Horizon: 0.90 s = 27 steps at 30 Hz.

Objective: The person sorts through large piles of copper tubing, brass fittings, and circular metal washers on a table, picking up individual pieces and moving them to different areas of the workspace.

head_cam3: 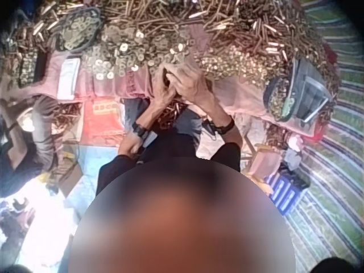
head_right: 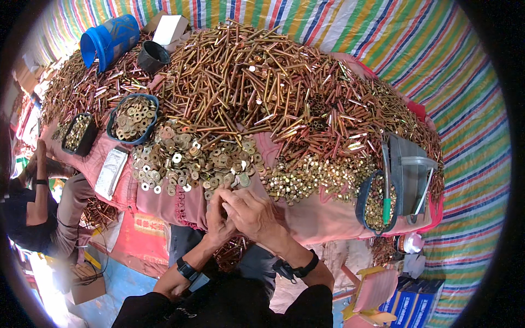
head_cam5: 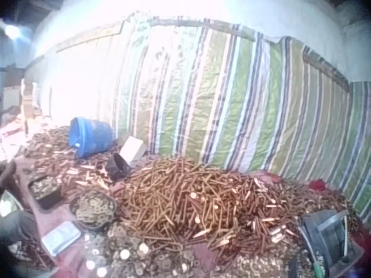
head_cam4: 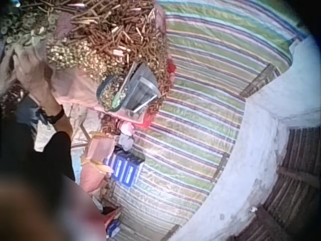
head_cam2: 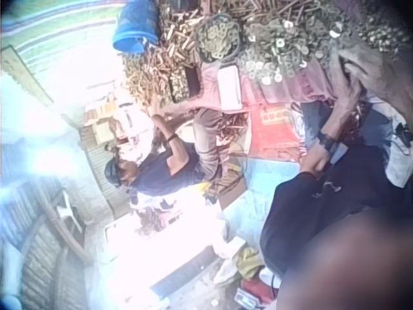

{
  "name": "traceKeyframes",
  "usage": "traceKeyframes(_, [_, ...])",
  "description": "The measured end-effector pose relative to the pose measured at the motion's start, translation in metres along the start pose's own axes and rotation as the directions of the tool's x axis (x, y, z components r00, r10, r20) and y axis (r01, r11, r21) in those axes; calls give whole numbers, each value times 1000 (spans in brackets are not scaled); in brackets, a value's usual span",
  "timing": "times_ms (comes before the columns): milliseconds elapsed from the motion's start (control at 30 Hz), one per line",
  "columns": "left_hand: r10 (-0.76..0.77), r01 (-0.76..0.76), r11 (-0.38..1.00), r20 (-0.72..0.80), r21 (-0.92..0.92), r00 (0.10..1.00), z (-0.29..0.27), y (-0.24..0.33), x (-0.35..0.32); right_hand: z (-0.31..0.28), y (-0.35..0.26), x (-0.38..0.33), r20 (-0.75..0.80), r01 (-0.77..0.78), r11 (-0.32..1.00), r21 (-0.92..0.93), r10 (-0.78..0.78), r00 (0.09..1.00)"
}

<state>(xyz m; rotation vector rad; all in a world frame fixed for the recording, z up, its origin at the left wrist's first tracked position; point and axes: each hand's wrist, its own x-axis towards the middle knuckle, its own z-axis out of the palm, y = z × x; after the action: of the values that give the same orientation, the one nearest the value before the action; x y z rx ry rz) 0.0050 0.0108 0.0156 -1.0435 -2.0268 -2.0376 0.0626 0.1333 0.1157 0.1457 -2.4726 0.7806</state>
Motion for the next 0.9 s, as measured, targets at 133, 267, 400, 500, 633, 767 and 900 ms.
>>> traceKeyframes(133, [67, -74, 985, 48, 158, 997, -9, -1, -3, -5, 5, -4, 58, -39, 999, -10, 39, 998])
traceKeyframes(267, [34, -40, 990, 45, 133, 998, -8, 0, -4, -18, 30, -6, 15, -290, 941, -174, 297, 955])
traceKeyframes(400, [25, -26, 993, 4, 119, 1000, -3, 3, -5, -26, 66, -6, 57, -396, 825, -403, 455, 889])
traceKeyframes(500, [15, -16, 997, 13, 81, 1000, -2, 2, -5, -21, 81, -6, 146, -258, 828, -498, 373, 916])
traceKeyframes(633, [-9, 1, 997, 110, 79, 994, -1, -4, -3, -18, 88, -6, 197, -111, 861, -496, 237, 951])
traceKeyframes(767, [-88, 75, 992, 125, 105, 988, 1, -5, -2, -19, 89, 7, 268, -215, 861, -461, 366, 891])
traceKeyframes(900, [-77, 73, 996, 77, 57, 994, 4, -7, 0, -30, 79, 10, 142, -321, 918, -233, 359, 922])
